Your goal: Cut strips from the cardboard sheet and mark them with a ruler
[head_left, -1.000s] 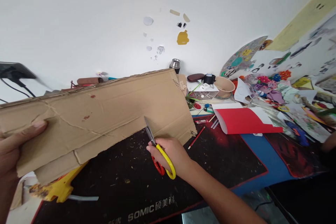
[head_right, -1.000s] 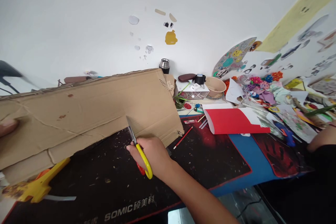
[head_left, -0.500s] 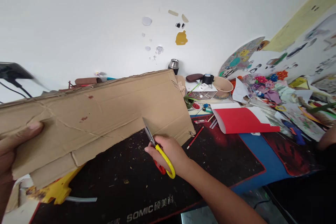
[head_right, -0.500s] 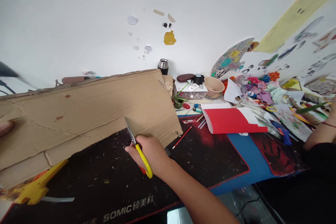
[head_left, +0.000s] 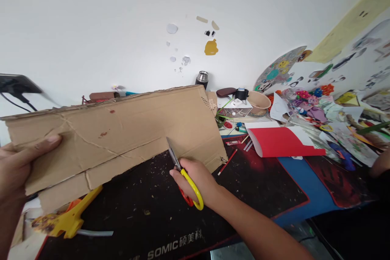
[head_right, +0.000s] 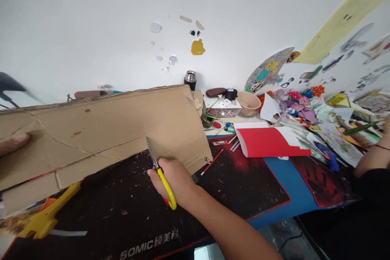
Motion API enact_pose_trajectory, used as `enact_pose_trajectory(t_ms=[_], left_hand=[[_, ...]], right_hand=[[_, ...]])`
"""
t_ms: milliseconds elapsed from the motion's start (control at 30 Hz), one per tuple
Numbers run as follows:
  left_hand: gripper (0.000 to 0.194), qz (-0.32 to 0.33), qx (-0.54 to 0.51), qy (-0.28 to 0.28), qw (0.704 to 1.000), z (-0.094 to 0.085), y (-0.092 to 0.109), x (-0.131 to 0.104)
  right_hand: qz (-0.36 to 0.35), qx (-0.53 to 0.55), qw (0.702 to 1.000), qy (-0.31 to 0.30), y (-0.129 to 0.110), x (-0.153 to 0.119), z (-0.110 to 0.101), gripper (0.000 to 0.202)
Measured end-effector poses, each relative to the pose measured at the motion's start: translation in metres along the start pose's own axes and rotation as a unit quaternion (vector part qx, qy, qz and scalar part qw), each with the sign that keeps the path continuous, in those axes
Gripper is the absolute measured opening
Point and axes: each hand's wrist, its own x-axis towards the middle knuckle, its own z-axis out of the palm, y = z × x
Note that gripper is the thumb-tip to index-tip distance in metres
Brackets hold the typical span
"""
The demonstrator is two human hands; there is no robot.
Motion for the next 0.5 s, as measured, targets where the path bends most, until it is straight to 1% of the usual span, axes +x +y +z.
enact_pose_trajectory(t_ms=[33,100,233,400,500], left_hand=[[0.051,-0.002,-0.002,-0.003,1.0,0.005,-0.001,0.002],[0.051,0.003,-0.002,-0.009,1.0,0.009,-0.002,0.005],[0.053,0.032,-0.002,-0.005,0.999,0.005,-0.007,0.006],[0.06,0.035,0.007,-0.01,0.999,0.001,-0.014,0.013],[0.06,0.033,-0.001,-0.014,0.999,0.004,-0.013,0.015]], right_hand=[[0.001,-0.003,1.0,0.0,0.001,0.0,0.001,0.021],[-0.004,-0.006,1.0,0.004,0.003,0.001,0.004,0.022],[-0.015,0.002,1.0,0.006,0.005,0.003,0.008,0.024],[-0.017,0.01,1.0,0.009,0.005,0.005,0.012,0.026],[-0.025,0.007,1.0,0.012,0.007,0.008,0.016,0.025]])
